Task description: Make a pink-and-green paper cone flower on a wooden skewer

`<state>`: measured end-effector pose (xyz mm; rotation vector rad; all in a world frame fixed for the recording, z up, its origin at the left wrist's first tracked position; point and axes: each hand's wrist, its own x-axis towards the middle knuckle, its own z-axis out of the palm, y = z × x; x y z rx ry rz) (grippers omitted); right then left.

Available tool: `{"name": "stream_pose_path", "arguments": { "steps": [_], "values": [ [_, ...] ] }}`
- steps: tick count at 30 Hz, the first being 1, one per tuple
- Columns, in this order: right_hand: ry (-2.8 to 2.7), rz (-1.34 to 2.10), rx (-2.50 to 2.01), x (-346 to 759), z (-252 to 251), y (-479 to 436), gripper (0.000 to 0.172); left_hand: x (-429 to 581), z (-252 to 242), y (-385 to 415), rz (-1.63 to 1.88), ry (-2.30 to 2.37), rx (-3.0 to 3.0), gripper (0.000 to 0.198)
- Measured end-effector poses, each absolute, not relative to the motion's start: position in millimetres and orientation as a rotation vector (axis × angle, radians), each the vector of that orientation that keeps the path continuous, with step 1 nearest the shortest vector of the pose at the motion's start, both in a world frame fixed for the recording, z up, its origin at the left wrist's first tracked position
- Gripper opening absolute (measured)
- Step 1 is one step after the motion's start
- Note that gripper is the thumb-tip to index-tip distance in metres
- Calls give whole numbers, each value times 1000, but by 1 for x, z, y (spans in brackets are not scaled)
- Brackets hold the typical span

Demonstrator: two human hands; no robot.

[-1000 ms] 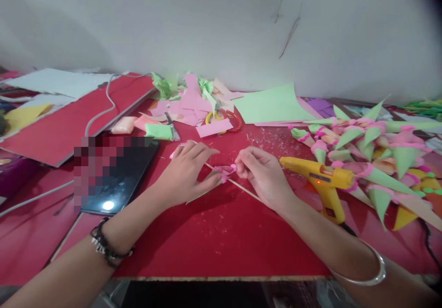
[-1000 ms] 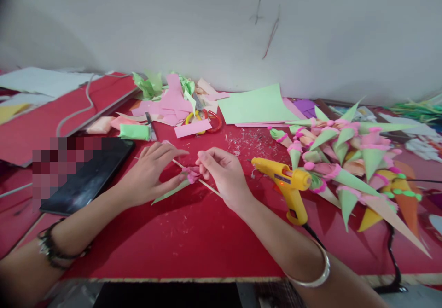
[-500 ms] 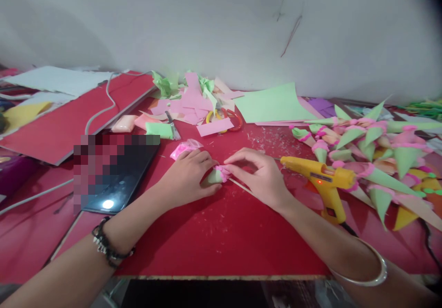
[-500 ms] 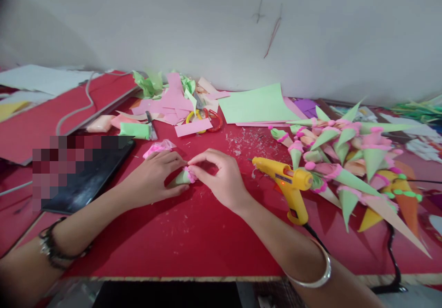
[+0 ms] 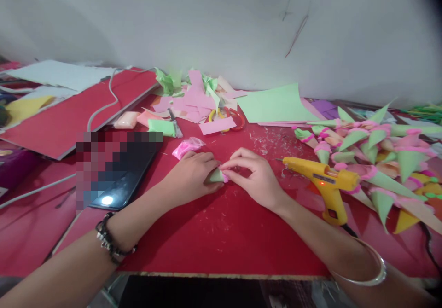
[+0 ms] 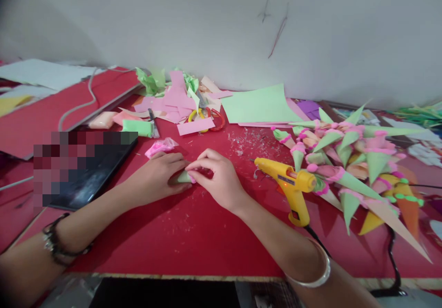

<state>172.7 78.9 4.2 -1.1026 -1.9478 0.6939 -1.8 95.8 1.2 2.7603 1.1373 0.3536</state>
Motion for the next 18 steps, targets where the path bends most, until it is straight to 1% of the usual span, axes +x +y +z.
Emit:
{"name": "stream_pose_path", "arguments": {
  "steps": [9, 13, 18],
  "values": [
    [-1946, 663, -1168, 172, 2, 79, 7, 0, 2, 96, 328, 1127, 2747, 20],
    [-1915, 704, -1205, 171, 3, 79, 4, 0, 2, 96, 329, 1123, 2789, 18],
    [-1894, 768, -1214, 170, 2, 79, 10, -1, 1, 96, 327, 1099, 2842, 20]
  ]
}}
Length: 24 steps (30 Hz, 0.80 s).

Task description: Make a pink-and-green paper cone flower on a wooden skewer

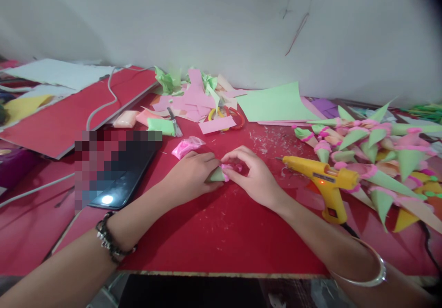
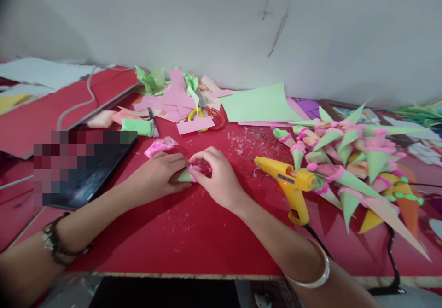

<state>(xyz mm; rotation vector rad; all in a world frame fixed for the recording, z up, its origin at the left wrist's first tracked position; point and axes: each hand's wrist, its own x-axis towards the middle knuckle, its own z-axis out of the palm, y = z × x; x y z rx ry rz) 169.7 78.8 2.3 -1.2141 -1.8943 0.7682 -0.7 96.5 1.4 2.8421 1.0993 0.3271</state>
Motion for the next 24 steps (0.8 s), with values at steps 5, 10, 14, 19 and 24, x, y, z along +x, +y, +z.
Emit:
{"name": "stream_pose_path", "arguments": {
  "steps": [5, 10, 14, 19, 24],
  "values": [
    [-1874, 842, -1215, 171, 1, 81, 9, -1, 1, 97, 316, 1108, 2830, 22],
    [-1848, 871, -1220, 172, 1, 82, 8, -1, 1, 97, 301, 1120, 2799, 20],
    [-1848, 892, -1182, 171, 0, 83, 8, -1, 1, 98, 300, 1125, 2771, 22],
    [-1743, 1024, -1215, 170, -5, 87, 8, -3, 4, 98, 331, 1100, 2742, 29],
    [-1610, 1153, -1149, 166, -9, 87, 12, -9, 18, 96, 487, 1113, 2717, 47]
  ]
}}
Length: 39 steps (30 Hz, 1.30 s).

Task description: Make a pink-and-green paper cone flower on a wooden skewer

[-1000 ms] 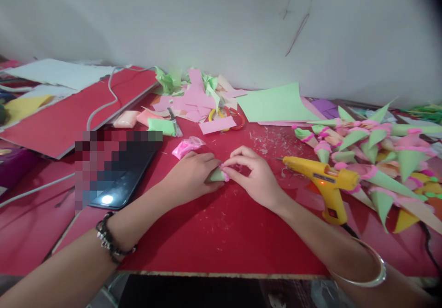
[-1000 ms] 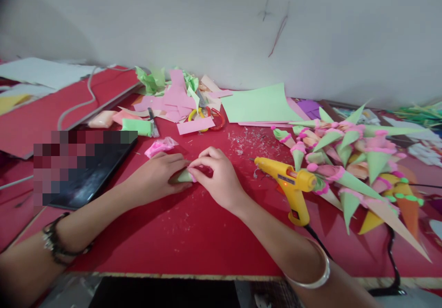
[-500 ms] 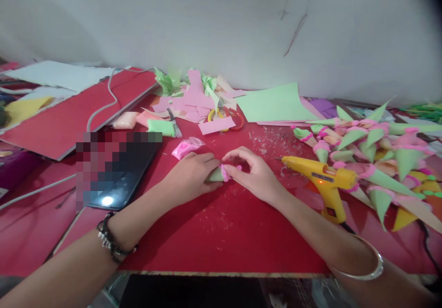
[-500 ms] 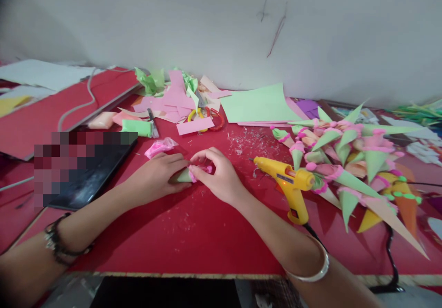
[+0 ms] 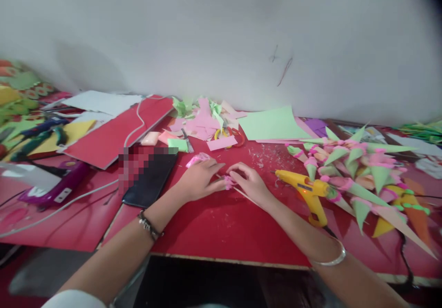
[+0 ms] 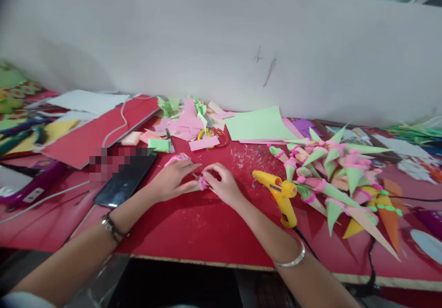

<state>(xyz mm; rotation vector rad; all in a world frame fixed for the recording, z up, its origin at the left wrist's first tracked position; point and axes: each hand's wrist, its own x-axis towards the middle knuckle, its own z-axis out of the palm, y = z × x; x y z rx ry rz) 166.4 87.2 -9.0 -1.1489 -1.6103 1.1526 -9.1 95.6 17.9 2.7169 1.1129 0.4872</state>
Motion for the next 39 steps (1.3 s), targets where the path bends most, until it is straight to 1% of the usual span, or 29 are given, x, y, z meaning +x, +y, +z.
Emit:
{"name": "stream_pose_path", "arguments": {
  "steps": [4, 6, 9, 10, 12, 14, 15, 17, 20, 23, 30, 39],
  "values": [
    [-1623, 1176, -1102, 163, -12, 86, 13, -39, 38, 82, 752, 1225, 2564, 36],
    [-1634, 1167, -1098, 163, -13, 85, 13, -70, 43, 72, 854, 1372, 2437, 32],
    [-1642, 1153, -1100, 164, -14, 86, 12, -129, 38, 57, 908, 1643, 2246, 33],
    [-1646, 1148, -1103, 164, -14, 86, 12, -147, 34, 53, 851, 1678, 2212, 38],
    [-1655, 1147, -1106, 164, -13, 86, 11, -176, 24, 46, 638, 1748, 2195, 55],
    [-1662, 1155, -1108, 164, -11, 85, 11, -191, 16, 41, 410, 1802, 2160, 70],
    [-1664, 1160, -1109, 164, -10, 85, 10, -193, 13, 40, 339, 1812, 2137, 75],
    [-1666, 1170, -1115, 164, -8, 84, 10, -192, 8, 40, 289, 1825, 2083, 75],
    [-1665, 1186, -1124, 164, -7, 83, 10, -185, 4, 44, 285, 1971, 2025, 73],
    [-1669, 1205, -1130, 165, -6, 84, 10, -182, 1, 48, 222, 2061, 2030, 77],
    [-1655, 1283, -1101, 166, -2, 83, 10, -186, -2, 49, 244, 2032, 2075, 74],
    [-1680, 1278, -1155, 167, 0, 83, 9, -188, -5, 49, 215, 2030, 2077, 74]
  ]
}}
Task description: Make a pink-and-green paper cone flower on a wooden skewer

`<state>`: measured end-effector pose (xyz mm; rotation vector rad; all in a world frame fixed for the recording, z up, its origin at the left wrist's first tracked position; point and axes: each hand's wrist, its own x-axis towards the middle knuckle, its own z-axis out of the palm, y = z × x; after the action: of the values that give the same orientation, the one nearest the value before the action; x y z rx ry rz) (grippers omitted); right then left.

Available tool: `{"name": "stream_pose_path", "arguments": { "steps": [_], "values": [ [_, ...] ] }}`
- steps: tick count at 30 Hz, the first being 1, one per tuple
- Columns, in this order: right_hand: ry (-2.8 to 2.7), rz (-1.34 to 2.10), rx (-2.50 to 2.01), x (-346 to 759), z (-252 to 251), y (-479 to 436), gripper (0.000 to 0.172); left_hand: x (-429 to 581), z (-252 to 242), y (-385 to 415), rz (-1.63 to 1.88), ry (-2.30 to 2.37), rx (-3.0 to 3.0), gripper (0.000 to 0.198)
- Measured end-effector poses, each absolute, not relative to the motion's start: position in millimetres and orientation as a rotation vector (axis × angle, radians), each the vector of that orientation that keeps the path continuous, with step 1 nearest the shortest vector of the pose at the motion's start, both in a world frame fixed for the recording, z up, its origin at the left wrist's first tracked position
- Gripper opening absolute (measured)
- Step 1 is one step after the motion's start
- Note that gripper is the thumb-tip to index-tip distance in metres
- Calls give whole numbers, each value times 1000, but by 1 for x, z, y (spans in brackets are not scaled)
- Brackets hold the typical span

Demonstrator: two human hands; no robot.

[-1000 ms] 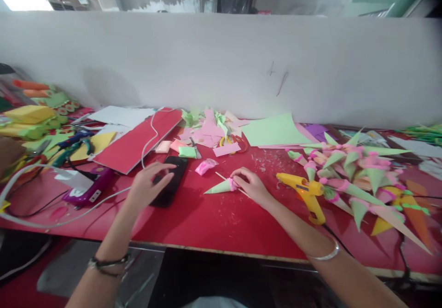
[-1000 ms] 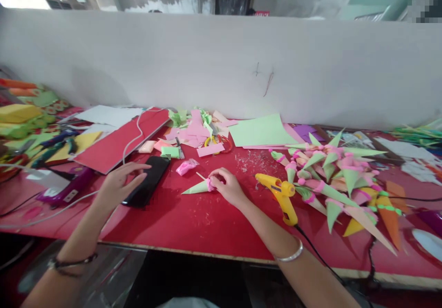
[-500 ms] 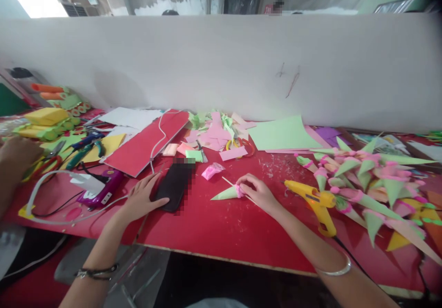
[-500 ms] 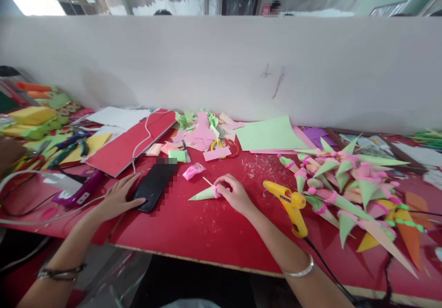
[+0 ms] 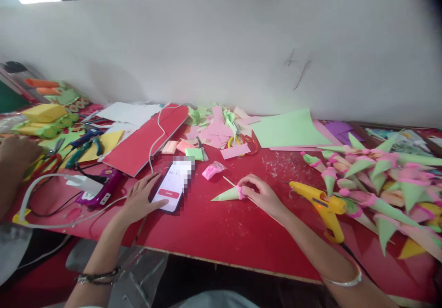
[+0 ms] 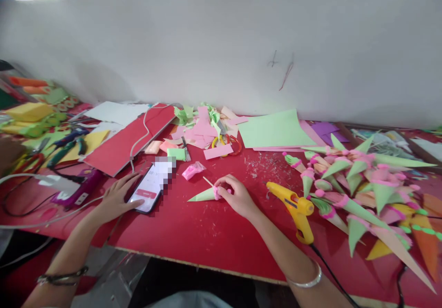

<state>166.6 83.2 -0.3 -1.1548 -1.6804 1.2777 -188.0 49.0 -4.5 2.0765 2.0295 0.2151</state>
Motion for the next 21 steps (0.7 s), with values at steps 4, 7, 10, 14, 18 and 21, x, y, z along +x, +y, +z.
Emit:
{"name": "stream_pose_path", "arguments": {
  "steps": [4, 7, 10, 14, 18, 21],
  "values": [
    [-1722, 1212, -1208, 167, 1, 83, 9, -188, -3, 48, 265, 2056, 2027, 69],
    [-1805, 1141, -1202, 168, 3, 81, 16, -172, 7, 45, 562, 2137, 1983, 52],
    [-1956, 1126, -1148, 170, 6, 79, 31, -132, 19, 40, 824, 2211, 2036, 41],
    [-2111, 1062, -1114, 174, 5, 80, 46, -60, 25, 40, 605, 1621, 2349, 40],
    [-2157, 965, -1108, 175, -1, 85, 34, -10, 19, 59, 411, 1359, 2439, 53],
    [-2115, 899, -1110, 174, -3, 86, 31, 3, 14, 78, 402, 1279, 2430, 53]
  ]
}}
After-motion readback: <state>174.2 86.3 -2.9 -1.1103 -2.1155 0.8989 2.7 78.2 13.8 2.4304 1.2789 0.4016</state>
